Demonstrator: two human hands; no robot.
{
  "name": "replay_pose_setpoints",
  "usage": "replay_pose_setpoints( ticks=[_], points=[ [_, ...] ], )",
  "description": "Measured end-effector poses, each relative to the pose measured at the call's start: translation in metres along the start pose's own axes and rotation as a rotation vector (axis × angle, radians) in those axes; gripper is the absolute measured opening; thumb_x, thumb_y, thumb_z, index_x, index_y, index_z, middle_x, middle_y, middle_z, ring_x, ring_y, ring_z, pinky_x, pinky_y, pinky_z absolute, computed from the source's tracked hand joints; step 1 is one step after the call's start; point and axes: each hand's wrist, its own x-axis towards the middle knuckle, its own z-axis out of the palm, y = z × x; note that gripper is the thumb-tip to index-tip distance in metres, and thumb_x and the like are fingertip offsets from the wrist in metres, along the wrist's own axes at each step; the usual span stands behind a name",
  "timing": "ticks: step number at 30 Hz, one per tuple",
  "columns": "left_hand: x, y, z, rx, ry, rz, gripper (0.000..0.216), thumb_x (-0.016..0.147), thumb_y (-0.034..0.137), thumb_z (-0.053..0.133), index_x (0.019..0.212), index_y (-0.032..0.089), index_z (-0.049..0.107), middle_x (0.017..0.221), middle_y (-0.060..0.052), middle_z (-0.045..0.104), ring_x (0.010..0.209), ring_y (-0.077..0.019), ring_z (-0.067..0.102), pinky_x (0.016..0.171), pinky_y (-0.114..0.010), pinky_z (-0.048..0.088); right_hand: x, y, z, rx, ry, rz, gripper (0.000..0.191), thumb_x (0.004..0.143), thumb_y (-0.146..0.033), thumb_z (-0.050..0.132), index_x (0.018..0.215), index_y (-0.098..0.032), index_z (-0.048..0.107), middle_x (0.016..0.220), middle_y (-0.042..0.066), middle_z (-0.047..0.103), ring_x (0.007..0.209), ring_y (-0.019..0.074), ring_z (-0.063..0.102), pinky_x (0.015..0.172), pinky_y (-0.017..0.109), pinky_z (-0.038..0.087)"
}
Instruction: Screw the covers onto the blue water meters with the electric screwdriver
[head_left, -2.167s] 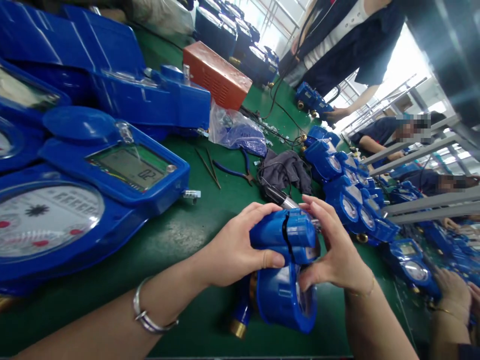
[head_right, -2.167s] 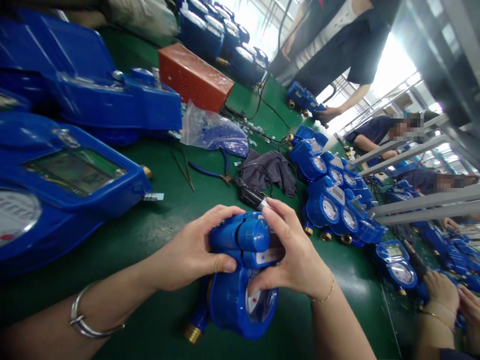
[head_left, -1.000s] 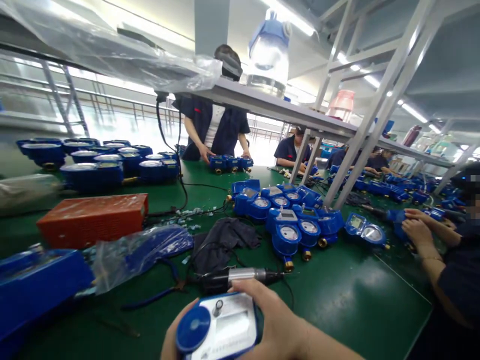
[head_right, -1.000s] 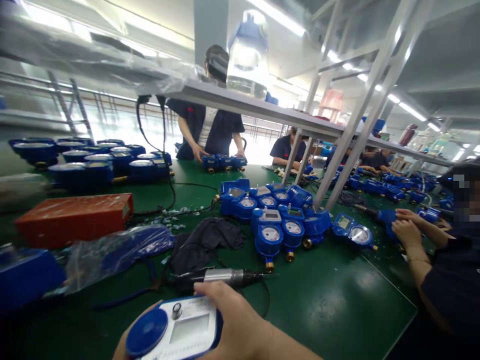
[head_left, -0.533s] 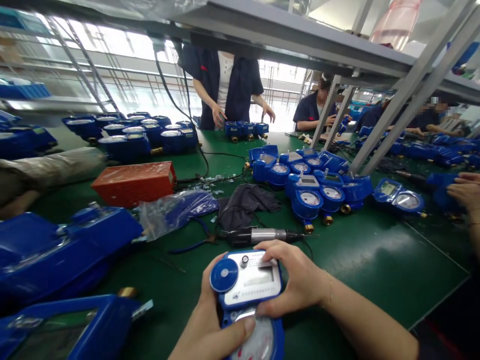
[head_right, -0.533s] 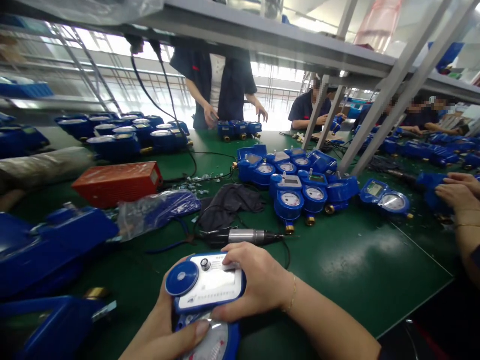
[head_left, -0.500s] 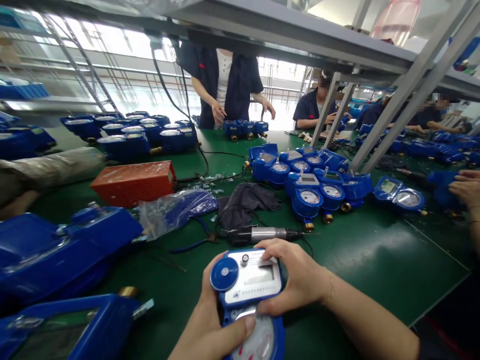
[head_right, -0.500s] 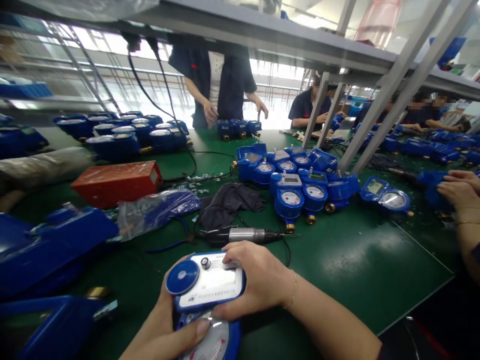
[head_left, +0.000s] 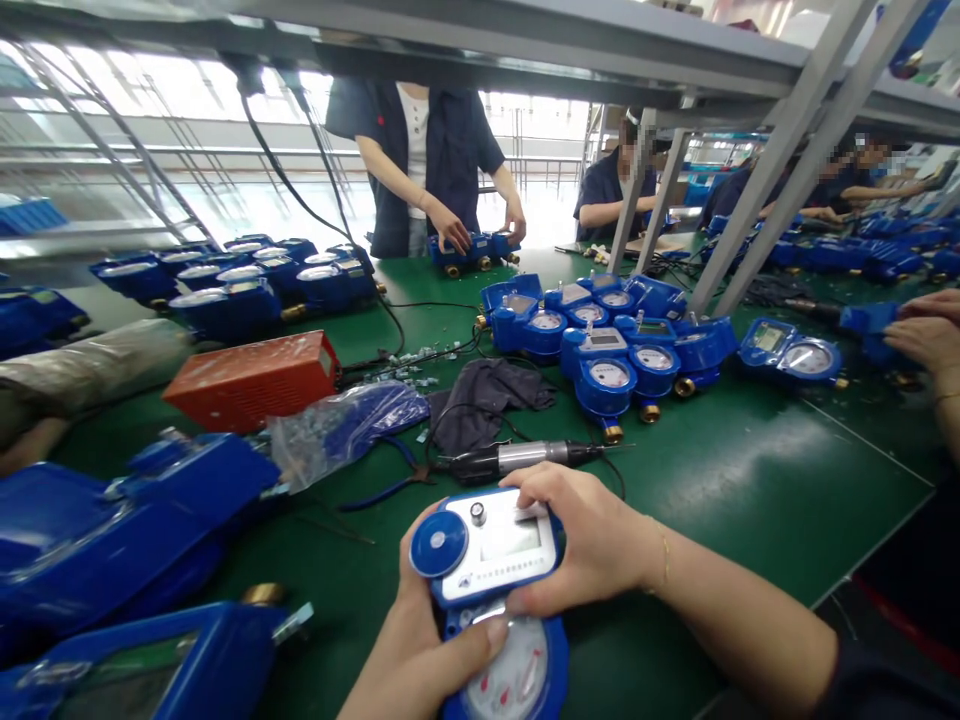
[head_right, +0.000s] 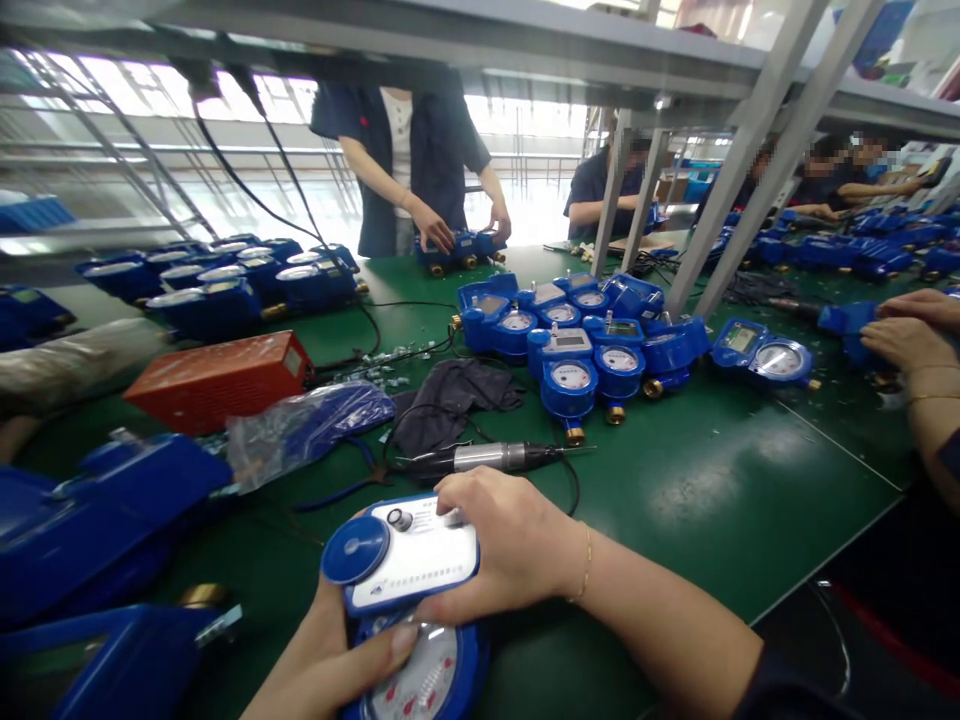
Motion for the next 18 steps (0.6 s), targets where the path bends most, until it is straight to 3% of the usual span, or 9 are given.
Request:
replay_pose_setpoints(
  ticks=[2, 4, 8, 12, 14, 16, 18],
  points=[
    [0.002, -0.002, -0.001, -0.01, 0.012, 0.003, 0.1, 0.061, 0.039, 0.083, 0.14, 0.031, 0.024, 0.127, -0.008, 0.059, 0.116, -0.0353, 0.056, 0.099, -0.045, 0.047, 0.001, 0.0, 0.0, -0.004, -0.003, 0.064, 0.076, 0.058, -0.063, 0.074, 0.113, -0.019, 0.046, 0.101, 0.011, 0.062, 0.089, 0.0259, 0.063, 0.079, 0.04, 0.052],
    [0.005, -0.005, -0.005, -0.051, 0.033, -0.006, 0.101, 0.058, 0.038, 0.084, 0.14, 0.03, 0.026, 0.126, -0.009, 0.06, 0.114, -0.0359, 0.058, 0.096, -0.045, 0.049, -0.001, 0.002, 0.004, 0.048, 0.001, 0.114, 0.092, 0.053, -0.066, 0.077, 0.123, -0.019, 0.041, 0.111, 0.012, 0.06, 0.099, 0.0263, 0.062, 0.088, 0.042, 0.05],
    [0.007, -0.011, -0.015, -0.164, 0.079, -0.017, 0.098, 0.061, 0.036, 0.083, 0.14, 0.028, 0.026, 0.128, -0.01, 0.058, 0.117, -0.0355, 0.055, 0.094, -0.041, 0.052, -0.013, 0.005, 0.022, 0.291, -0.061, 0.305, 0.134, 0.041, -0.066, 0.083, 0.143, -0.017, 0.012, 0.146, 0.02, 0.029, 0.137, 0.0314, 0.032, 0.113, 0.049, 0.029],
    [0.004, -0.012, -0.025, -0.137, 0.149, 0.027, 0.097, 0.069, 0.038, 0.078, 0.144, 0.034, 0.017, 0.138, -0.01, 0.049, 0.124, -0.0338, 0.05, 0.096, -0.04, 0.05, -0.027, -0.001, 0.041, 0.327, -0.033, 0.446, 0.13, 0.049, -0.066, 0.08, 0.147, -0.014, 0.012, 0.147, 0.022, 0.025, 0.139, 0.0337, 0.026, 0.114, 0.053, 0.024],
    [0.001, -0.008, -0.032, -0.003, 0.228, 0.033, 0.101, 0.074, 0.04, 0.075, 0.146, 0.038, 0.004, 0.148, -0.01, 0.036, 0.132, -0.0328, 0.041, 0.105, -0.046, 0.041, -0.027, -0.005, 0.046, 0.312, -0.012, 0.451, 0.124, 0.053, -0.067, 0.078, 0.147, -0.014, 0.016, 0.146, 0.022, 0.027, 0.138, 0.0338, 0.027, 0.114, 0.054, 0.025],
    [0.0, 0.002, -0.041, 0.268, 0.291, 0.125, 0.104, 0.077, 0.043, 0.072, 0.147, 0.036, -0.005, 0.157, -0.01, 0.014, 0.142, -0.031, 0.02, 0.113, -0.05, 0.025, -0.023, -0.009, 0.047, 0.293, 0.001, 0.447, 0.121, 0.055, -0.067, 0.077, 0.147, -0.012, 0.02, 0.145, 0.021, 0.03, 0.137, 0.0334, 0.028, 0.114, 0.054, 0.026],
    [0.003, 0.018, -0.049, 0.651, 0.233, 0.289, 0.099, 0.079, 0.045, 0.071, 0.149, 0.032, 0.002, 0.159, -0.007, -0.001, 0.145, -0.0284, 0.002, 0.117, -0.05, 0.012, -0.018, -0.011, 0.048, 0.268, 0.008, 0.431, 0.119, 0.056, -0.067, 0.076, 0.146, -0.01, 0.023, 0.144, 0.021, 0.033, 0.136, 0.0332, 0.029, 0.114, 0.054, 0.025]
  ],
)
